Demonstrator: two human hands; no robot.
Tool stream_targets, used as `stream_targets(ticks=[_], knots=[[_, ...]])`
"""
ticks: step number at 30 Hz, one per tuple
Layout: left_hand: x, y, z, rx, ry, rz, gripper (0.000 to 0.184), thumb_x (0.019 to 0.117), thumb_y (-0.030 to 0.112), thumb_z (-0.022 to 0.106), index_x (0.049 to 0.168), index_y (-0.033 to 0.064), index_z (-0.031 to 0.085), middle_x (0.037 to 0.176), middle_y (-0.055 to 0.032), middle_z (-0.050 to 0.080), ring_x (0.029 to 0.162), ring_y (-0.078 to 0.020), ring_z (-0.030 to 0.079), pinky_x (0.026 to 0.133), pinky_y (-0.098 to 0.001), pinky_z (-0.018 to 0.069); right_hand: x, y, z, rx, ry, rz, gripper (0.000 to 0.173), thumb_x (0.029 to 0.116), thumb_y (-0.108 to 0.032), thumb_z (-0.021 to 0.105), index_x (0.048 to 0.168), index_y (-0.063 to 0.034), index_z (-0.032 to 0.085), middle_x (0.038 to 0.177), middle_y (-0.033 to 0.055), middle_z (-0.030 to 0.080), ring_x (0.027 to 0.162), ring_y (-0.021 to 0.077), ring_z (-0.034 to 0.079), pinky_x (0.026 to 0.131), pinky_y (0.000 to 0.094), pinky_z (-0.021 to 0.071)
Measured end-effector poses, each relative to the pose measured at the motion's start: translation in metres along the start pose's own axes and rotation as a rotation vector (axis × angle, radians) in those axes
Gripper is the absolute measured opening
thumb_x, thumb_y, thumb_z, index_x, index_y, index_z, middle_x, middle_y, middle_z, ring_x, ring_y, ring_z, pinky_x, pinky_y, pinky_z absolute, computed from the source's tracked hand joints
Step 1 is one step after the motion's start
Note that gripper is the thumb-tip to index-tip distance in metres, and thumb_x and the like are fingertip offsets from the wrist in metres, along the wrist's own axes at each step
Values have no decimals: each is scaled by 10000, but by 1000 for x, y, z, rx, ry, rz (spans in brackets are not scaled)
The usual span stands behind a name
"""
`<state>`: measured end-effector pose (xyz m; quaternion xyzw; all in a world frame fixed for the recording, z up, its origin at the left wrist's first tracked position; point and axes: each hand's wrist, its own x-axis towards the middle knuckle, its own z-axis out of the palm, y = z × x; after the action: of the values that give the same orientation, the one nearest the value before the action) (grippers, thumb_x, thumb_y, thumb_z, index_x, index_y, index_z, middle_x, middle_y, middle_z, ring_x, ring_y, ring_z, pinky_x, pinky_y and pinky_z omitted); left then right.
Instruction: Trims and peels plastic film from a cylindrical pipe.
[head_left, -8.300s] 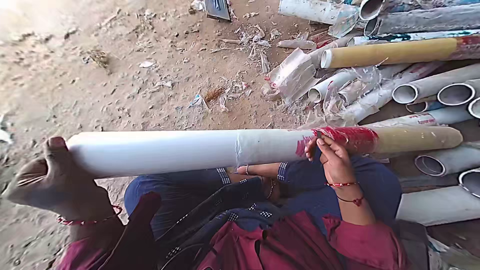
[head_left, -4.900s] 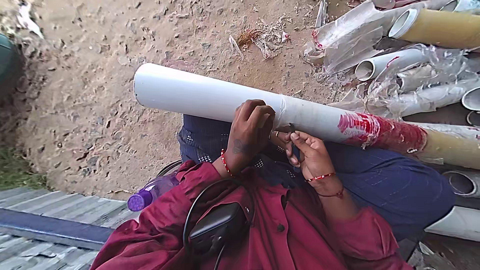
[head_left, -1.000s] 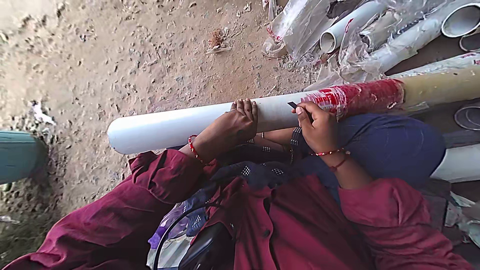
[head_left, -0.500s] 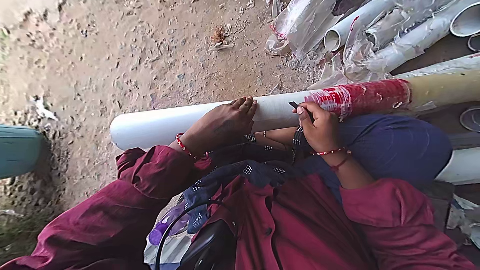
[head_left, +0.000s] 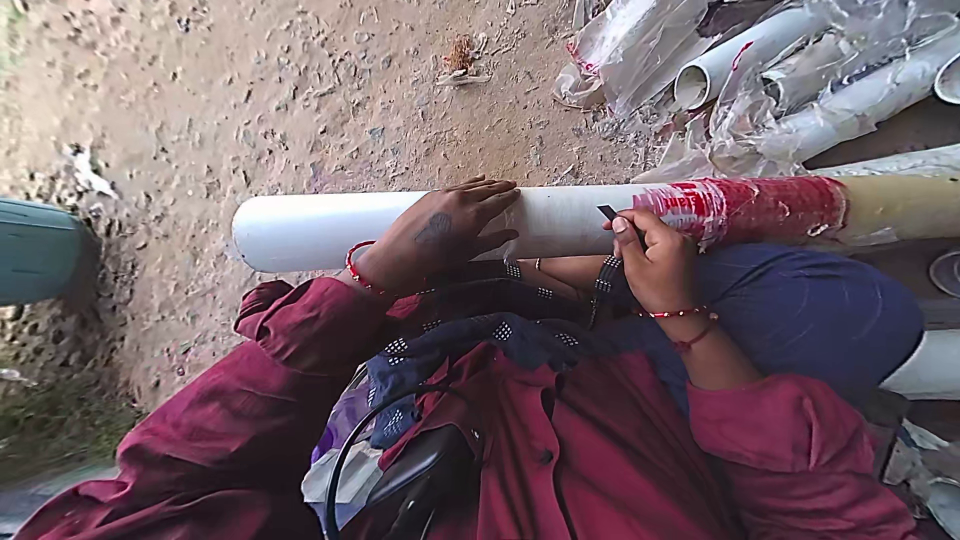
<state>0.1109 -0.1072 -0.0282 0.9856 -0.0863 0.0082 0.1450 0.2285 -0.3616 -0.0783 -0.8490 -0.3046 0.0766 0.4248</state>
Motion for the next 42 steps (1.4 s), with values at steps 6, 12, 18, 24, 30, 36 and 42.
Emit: stream_targets(ticks=[6, 12, 18, 24, 30, 36, 42], knots=[[-48, -8, 12, 172, 120, -353, 935, 832, 766, 591, 1415, 35, 583, 1364, -172, 650, 1273, -376, 612, 1121, -588, 391, -4, -9, 11, -203, 0, -264, 273, 1054, -142, 513, 1101, 29, 722, 825, 177, 719, 680, 300, 692, 594, 444, 542], [-53, -13, 22, 191, 257, -314, 893, 808, 779, 596, 1346, 68, 645, 1282, -143, 693, 1176, -347, 654, 1035, -537, 448, 3, -47, 33, -464, -4, -642, 262, 1029, -112, 528, 1052, 16, 755, 732, 169, 677, 608, 336, 653, 506, 419, 479], [-52, -13, 31, 205, 323, -320, 910, 793, 817, 570, 1309, 75, 675, 1229, -135, 713, 1132, -333, 672, 1024, -526, 458, 4, -63, 48, -729, 61, -832, 168, 959, -15, 583, 986, 16, 746, 604, 119, 543, 509, 292, 536, 454, 381, 347], [-51, -14, 36, 214, 375, -304, 901, 797, 813, 567, 1286, 66, 688, 1199, -135, 723, 1094, -330, 682, 994, -512, 469, 3, -69, 41, -916, 29, -891, 190, 947, 47, 541, 1017, 43, 718, 609, 137, 544, 494, 297, 539, 454, 392, 352], [-51, -13, 36, 192, 369, -310, 869, 793, 776, 616, 1289, 65, 682, 1196, -133, 720, 1095, -327, 679, 992, -507, 475, 4, -79, 37, -990, -49, -875, 168, 923, 87, 541, 991, 70, 694, 589, 146, 535, 482, 300, 552, 438, 390, 352], [-52, -12, 37, 171, 390, -295, 858, 798, 753, 638, 1278, 43, 682, 1192, -145, 718, 1081, -329, 674, 964, -497, 475, 8, -84, 24, -1027, -195, -791, 117, 828, 106, 632, 919, 74, 698, 567, 166, 535, 482, 334, 594, 416, 416, 386], [-50, -10, 37, 163, 401, -305, 843, 792, 736, 657, 1268, 41, 686, 1175, -152, 713, 1079, -347, 671, 980, -517, 472, 23, -71, 3, -761, -258, -709, 260, 994, -86, 495, 915, 31, 714, 650, 202, 631, 553, 404, 635, 469, 506, 428]])
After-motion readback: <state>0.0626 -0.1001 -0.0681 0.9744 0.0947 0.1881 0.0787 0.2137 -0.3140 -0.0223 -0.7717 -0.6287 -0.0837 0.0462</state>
